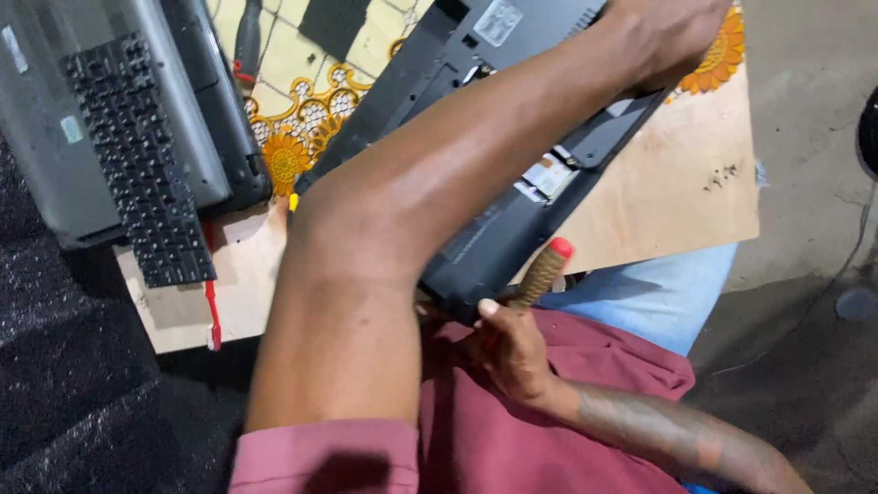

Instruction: Removing the keyboard and unscrewing the bottom casing of a laptop for repair or maintenance.

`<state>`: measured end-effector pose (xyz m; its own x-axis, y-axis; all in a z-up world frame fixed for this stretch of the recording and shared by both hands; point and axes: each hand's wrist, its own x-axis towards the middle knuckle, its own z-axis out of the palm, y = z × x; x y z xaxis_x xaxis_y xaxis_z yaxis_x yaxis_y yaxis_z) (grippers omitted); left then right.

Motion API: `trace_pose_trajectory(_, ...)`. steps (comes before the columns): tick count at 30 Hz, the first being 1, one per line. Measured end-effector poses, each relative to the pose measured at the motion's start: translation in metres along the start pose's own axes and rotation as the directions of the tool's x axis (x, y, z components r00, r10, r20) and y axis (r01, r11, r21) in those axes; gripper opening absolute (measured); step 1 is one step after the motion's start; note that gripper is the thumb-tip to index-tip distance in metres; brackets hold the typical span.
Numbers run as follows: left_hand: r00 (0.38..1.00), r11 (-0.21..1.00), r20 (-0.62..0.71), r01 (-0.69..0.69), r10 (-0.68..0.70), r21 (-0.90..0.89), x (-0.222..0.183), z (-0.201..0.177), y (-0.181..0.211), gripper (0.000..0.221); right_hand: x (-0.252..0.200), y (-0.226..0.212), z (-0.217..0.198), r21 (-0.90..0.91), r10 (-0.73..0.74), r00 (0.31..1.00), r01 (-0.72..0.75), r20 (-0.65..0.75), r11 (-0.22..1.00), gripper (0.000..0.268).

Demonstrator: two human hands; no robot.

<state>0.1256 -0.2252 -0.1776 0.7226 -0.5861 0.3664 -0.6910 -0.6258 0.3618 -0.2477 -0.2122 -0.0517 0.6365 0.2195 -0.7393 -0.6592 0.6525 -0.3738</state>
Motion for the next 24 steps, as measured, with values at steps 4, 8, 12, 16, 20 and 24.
trace_pose_trajectory(4, 0.991, 0.998, 0.115, -0.066, 0.066, 0.000, 0.019, -0.020, 0.045, 0.008, 0.013, 0.014, 0.005, -0.465, -0.156, 0.945, 0.280, 0.288, 0.840, 0.027)
trace_pose_trajectory(8, 0.904, 0.996, 0.427, -0.036, 0.000, 0.077, 0.013, -0.083, 0.062, 0.023, 0.022, 0.020, 0.031, -0.093, 0.086, 0.987, -0.074, 0.135, 0.993, 0.036)
trace_pose_trajectory(12, 0.894, 0.994, 0.449, -0.058, 0.011, 0.092, 0.006, -0.103, 0.062, 0.038, 0.033, 0.024, 0.043, -0.161, 0.036, 0.984, -0.007, 0.174, 0.987, 0.032)
trace_pose_trajectory(16, 0.953, 0.988, 0.283, -0.133, 0.105, 0.080, -0.006, -0.106, 0.060, 0.018, 0.036, 0.027, 0.049, -0.119, -0.005, 0.978, 0.031, 0.207, 0.992, 0.038)
trace_pose_trajectory(20, 0.980, 0.988, 0.145, -0.146, 0.138, 0.047, -0.016, -0.117, 0.069, 0.022, 0.028, 0.017, 0.054, -0.144, -0.122, 0.934, 0.179, 0.336, 0.973, 0.040)
trace_pose_trajectory(24, 0.968, 0.993, 0.220, -0.115, 0.119, -0.028, -0.027, -0.123, 0.082, 0.022, 0.029, 0.024, 0.058, -0.164, -0.010, 0.963, 0.056, 0.270, 0.985, 0.042)
